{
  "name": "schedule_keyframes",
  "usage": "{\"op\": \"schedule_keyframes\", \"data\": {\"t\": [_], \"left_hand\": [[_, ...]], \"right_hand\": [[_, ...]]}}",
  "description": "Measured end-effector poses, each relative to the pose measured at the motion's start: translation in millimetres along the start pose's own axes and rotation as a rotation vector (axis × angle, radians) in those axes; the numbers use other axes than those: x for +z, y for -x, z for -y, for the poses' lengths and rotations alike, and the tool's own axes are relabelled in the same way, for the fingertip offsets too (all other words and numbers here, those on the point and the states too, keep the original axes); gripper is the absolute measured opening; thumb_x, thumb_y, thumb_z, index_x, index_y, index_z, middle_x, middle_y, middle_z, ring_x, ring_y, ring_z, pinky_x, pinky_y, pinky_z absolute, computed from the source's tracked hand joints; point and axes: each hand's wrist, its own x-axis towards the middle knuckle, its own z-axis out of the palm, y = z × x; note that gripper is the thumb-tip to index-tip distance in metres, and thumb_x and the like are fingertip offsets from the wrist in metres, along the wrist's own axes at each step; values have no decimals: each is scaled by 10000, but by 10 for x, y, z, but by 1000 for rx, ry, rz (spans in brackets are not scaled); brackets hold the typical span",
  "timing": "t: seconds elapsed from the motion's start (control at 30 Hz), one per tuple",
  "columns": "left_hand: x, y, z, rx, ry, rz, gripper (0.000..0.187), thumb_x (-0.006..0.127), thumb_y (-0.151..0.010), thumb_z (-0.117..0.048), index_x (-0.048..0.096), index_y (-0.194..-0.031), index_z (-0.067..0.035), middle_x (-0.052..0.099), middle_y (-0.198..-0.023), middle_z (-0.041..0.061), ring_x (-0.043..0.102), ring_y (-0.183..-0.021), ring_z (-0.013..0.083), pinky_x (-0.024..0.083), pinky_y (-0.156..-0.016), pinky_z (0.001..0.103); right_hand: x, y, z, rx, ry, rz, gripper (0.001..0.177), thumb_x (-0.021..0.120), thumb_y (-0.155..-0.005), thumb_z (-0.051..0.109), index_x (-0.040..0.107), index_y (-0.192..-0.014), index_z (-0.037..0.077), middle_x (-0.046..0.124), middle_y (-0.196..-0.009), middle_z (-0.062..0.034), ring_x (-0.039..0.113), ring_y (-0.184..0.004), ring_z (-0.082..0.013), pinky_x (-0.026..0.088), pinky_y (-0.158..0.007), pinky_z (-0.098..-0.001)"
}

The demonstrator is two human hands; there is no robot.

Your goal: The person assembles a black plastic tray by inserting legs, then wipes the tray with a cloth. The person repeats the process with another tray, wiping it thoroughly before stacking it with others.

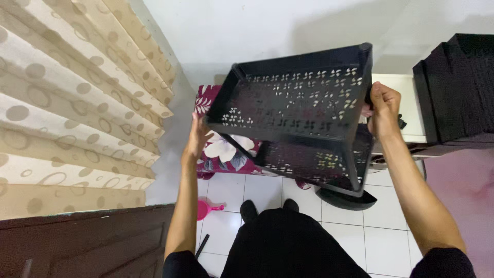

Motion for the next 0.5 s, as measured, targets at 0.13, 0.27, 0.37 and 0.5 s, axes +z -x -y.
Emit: {"op": "schedule_keyframes", "data": {"t": [0.13,0.27,0.37,0.5], "left_hand": [[219,-132,276,180,203,135,798,289,-997,-756,502,-1349,-72,574,-1258,55,532,-1208,224,418,-1035,472],[589,-61,36,310,346,170,725,312,-1091,-734,509,-984,-45,481,-732,43,497,-604,198,447,-590,376],[837,153,-261,298,349,116,561,364,-1076,-584,539,-975,-60,446,-646,12,392,-458,120,327,-421,283],[1168,402,-586,377,223,103,162,514,-988,-190,574,-1030,-45,492,-658,22,380,-452,97,287,-393,262]], "right_hand": [[108,-93,-109,85,-18,-40,426,592,-1078,455,630,-856,93,593,-748,20,456,-568,-77,344,-485,-227],[144,-157,-364,249,-56,-182,401,586,-1116,414,601,-869,98,560,-730,20,431,-567,-72,300,-468,-213],[-10,-58,-626,292,-117,-199,270,557,-1113,321,605,-968,99,554,-765,3,471,-612,-80,344,-499,-225],[-240,19,-1080,329,-182,-176,282,536,-1195,258,567,-1017,40,567,-900,-40,545,-759,-117,457,-630,-280]]}}
